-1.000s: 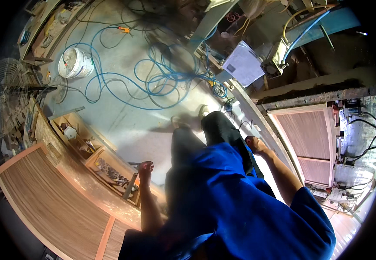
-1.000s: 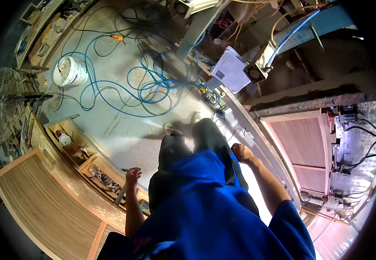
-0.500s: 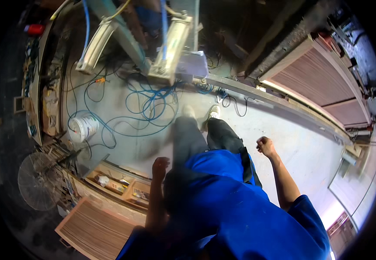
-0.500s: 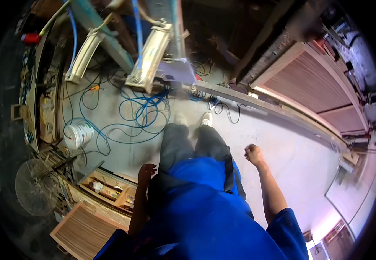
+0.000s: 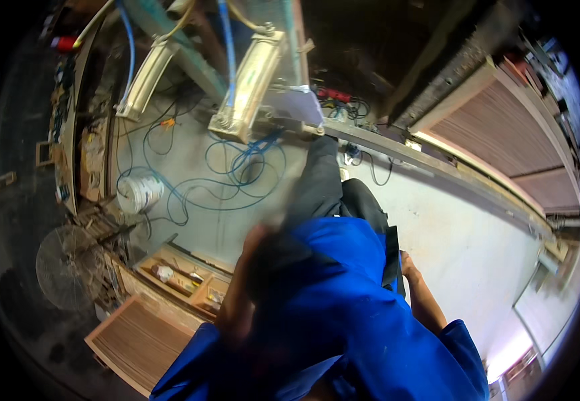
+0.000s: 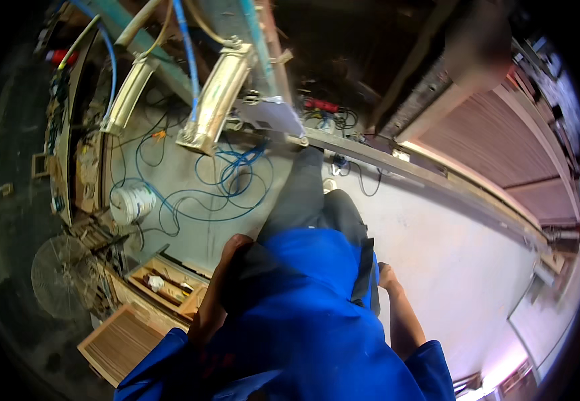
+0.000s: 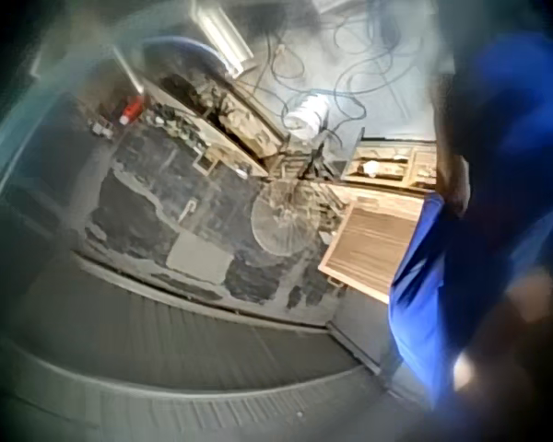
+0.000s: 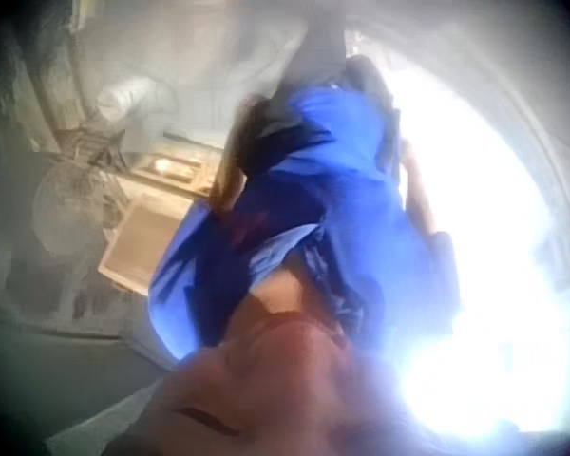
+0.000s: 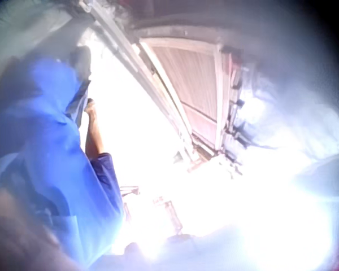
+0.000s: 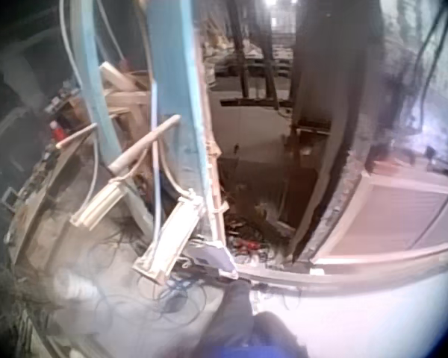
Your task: The person applies glue to wooden strips and attaches them to a large wooden panel. They wipe the panel with a cloth and use a power drill to secure the strips. The person continues to apply glue and assemble additional wooden components in a workshop setting.
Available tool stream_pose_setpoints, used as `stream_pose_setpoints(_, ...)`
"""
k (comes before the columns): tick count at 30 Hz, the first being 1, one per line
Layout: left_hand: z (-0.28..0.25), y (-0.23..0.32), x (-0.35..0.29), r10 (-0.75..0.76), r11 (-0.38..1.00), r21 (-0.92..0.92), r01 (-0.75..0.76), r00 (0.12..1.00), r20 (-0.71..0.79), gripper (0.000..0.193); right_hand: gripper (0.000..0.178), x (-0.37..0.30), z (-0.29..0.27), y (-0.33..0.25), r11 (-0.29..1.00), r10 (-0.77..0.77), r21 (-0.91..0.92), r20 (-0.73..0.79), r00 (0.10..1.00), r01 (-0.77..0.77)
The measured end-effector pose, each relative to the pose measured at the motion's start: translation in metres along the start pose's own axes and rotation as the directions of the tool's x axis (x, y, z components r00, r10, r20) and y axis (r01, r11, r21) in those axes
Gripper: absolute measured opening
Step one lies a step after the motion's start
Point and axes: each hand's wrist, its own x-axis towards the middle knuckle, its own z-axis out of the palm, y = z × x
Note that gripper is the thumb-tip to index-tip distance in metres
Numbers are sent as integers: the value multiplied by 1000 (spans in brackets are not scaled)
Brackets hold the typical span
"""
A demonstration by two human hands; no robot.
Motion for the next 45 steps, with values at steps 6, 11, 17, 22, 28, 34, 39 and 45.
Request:
stream_pose_setpoints(6,6,-42,-52,-100,995,15,100,995,19,36,17,111,-83,-91,913,91,405,-92,992,-46)
stream_pose_setpoints(11,-12,-64,-87,-182,983,-40,180,982,-43,35,13,156,-141,-197,857,82,515,-174,981,20)
stream_pose_setpoints(17,-36,-114,-129,-201,976,-127,177,957,-208,36,14,175,-90,-238,953,-38,300,-36,999,47)
stream_pose_setpoints(22,-56,-137,-150,-474,847,-370,382,857,-201,35,19,167,-9,-307,994,42,92,196,980,-61)
stream_pose_setpoints(28,-71,-286,-201,-438,806,-470,361,897,-63,30,21,163,82,-437,991,40,-131,293,955,-1)
stream_pose_setpoints(34,-213,-295,-216,-679,403,-873,276,729,-84,22,24,161,142,-533,984,-171,-12,181,969,176)
stream_pose_setpoints(39,-320,-349,-145,-654,484,-853,195,728,-205,22,26,153,165,-531,948,-8,-311,167,986,60)
stream_pose_setpoints(45,-427,-251,-63,-400,693,-716,79,869,-291,28,23,172,196,-451,936,50,-350,254,966,44)
